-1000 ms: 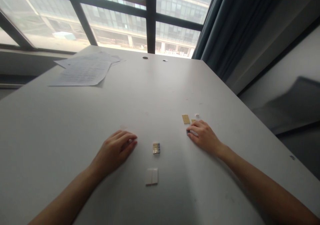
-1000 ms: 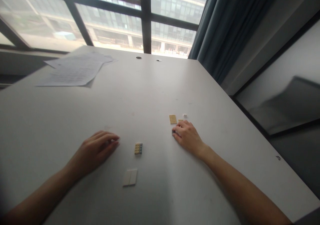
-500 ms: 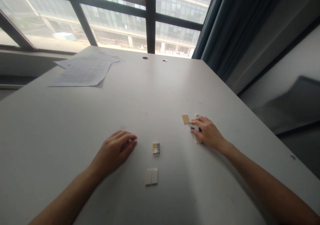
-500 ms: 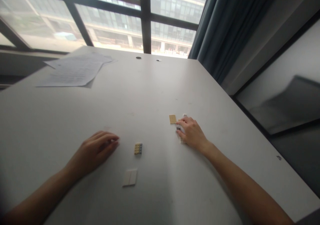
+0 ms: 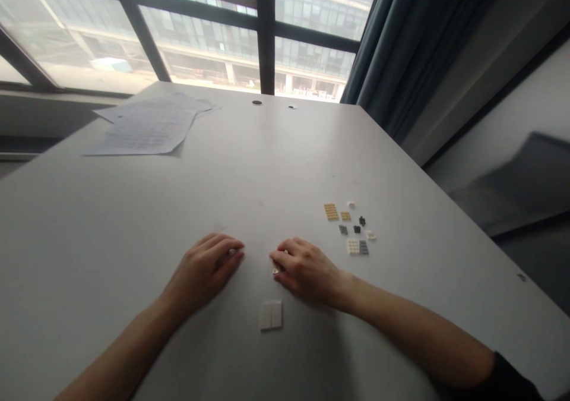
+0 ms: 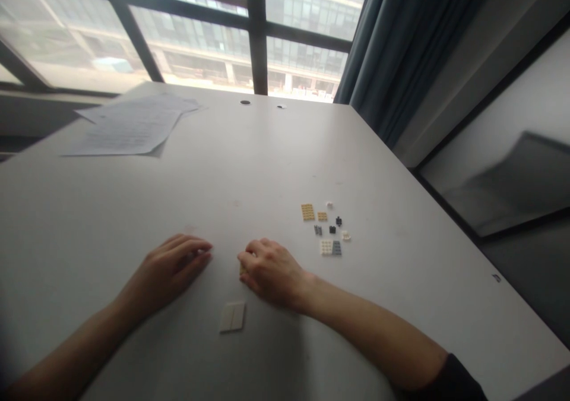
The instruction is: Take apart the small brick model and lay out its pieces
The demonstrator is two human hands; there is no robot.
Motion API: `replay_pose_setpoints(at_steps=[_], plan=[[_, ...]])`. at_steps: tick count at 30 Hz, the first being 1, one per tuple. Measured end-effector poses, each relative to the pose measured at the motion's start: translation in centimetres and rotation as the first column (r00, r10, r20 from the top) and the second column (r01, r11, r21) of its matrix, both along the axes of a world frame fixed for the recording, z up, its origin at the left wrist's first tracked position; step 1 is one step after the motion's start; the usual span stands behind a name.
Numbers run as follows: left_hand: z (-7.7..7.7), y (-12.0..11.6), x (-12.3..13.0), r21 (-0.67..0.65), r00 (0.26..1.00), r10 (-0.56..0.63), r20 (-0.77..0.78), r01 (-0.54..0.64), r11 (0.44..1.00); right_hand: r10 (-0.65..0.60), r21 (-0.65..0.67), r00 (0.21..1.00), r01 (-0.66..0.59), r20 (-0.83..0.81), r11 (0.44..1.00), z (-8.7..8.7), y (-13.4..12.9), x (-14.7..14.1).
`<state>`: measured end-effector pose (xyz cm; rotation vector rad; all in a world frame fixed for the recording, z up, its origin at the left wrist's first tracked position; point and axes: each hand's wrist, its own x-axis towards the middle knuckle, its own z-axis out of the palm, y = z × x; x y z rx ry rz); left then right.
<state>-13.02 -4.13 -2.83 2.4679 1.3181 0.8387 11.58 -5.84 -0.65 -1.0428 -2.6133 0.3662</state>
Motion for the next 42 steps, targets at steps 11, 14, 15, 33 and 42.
replay_pose_setpoints(at_steps=[11,14,15,33,42], plan=[[0.0,0.0,0.1,-0.003,1.0,0.003,0.009,-0.003,1.0,-0.19,-0.017,0.981,0.19,0.031,0.982,0.3,3.0,8.2],[-0.1,0.0,0.0,-0.003,1.0,0.0,0.004,0.0,1.0,-0.233,-0.007,0.972,0.233,0.042,0.972,0.4,3.5,10.3],[-0.1,0.0,0.0,-0.001,1.0,-0.001,0.002,0.001,1.0,-0.239,-0.006,0.97,0.239,0.042,0.971,0.4,3.5,10.7],[0.0,0.1,0.1,0.021,1.0,-0.005,-0.004,0.005,1.0,-0.32,0.03,0.945,0.323,-0.069,0.946,0.4,3.6,13.3],[-0.1,0.1,0.0,0.025,1.0,-0.001,-0.009,0.001,1.0,-0.334,0.044,0.942,0.333,0.015,0.942,-0.3,3.8,14.4]])
